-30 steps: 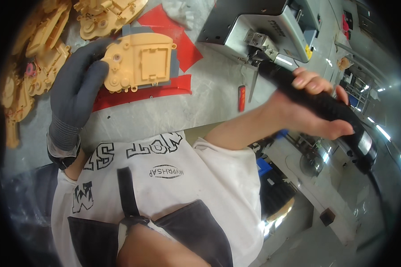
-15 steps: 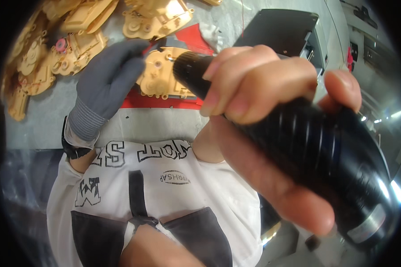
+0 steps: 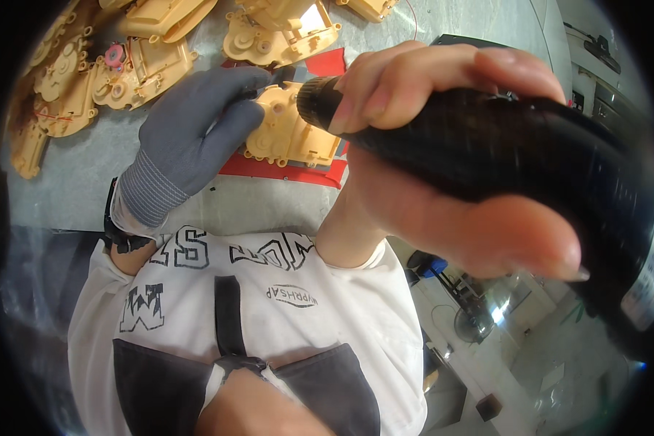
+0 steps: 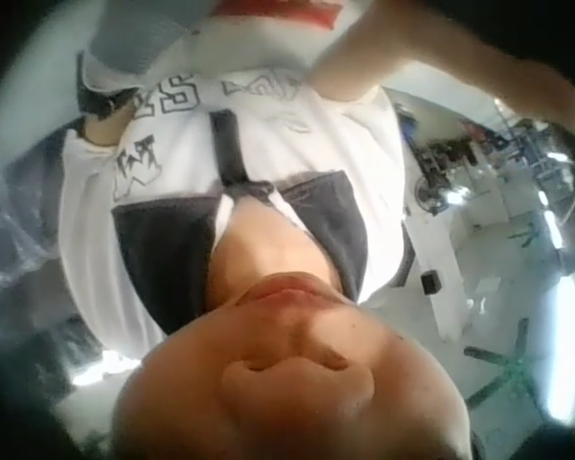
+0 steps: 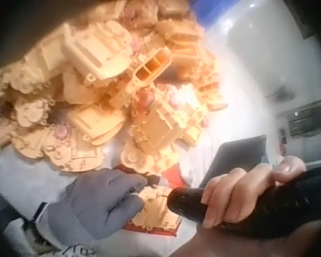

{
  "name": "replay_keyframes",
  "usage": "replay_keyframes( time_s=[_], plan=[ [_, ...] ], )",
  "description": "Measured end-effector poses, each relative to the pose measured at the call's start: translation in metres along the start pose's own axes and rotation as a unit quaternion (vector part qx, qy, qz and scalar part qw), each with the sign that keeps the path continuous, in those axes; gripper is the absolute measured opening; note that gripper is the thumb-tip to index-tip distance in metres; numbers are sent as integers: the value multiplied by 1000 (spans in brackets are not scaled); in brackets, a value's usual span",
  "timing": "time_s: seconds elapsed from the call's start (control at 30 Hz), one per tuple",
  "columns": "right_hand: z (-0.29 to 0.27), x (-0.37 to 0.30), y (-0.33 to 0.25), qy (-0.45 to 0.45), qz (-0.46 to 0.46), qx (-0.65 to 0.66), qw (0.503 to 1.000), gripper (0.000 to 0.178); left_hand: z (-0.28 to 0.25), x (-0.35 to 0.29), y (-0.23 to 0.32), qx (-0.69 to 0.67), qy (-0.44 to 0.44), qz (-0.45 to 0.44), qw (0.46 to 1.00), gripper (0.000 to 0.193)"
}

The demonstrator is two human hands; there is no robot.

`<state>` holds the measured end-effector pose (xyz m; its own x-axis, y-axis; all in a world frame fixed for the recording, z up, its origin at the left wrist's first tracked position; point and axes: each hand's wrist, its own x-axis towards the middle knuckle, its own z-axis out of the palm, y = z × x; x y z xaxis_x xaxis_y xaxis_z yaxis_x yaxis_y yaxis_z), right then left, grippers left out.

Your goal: The person fastens toy components into a yellow plastic housing with an electric screwdriver at a workstation.

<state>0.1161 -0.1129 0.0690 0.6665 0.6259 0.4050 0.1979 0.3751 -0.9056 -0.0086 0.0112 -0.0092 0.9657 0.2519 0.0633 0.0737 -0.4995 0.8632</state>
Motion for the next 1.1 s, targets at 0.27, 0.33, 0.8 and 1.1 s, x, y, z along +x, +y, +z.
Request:
replay_keyframes(
  time_s=[0.27,0.33,0.8,1.1],
  plan=[
    [-3,22,5,-143,-35,-99,984,77,-8,14,1,-68,-26,-43,996,36],
    [5,13,10,-24,-74,-28,997,75,-11,17,9,-78,-6,-20,997,38],
    [-44,-62,-89,352,-222,51,908,58,20,8,16,-33,29,-22,999,41],
    [-73,-78,-92,297,-208,152,919,59,-106,1,77,-764,-205,346,504,20]
  ],
)
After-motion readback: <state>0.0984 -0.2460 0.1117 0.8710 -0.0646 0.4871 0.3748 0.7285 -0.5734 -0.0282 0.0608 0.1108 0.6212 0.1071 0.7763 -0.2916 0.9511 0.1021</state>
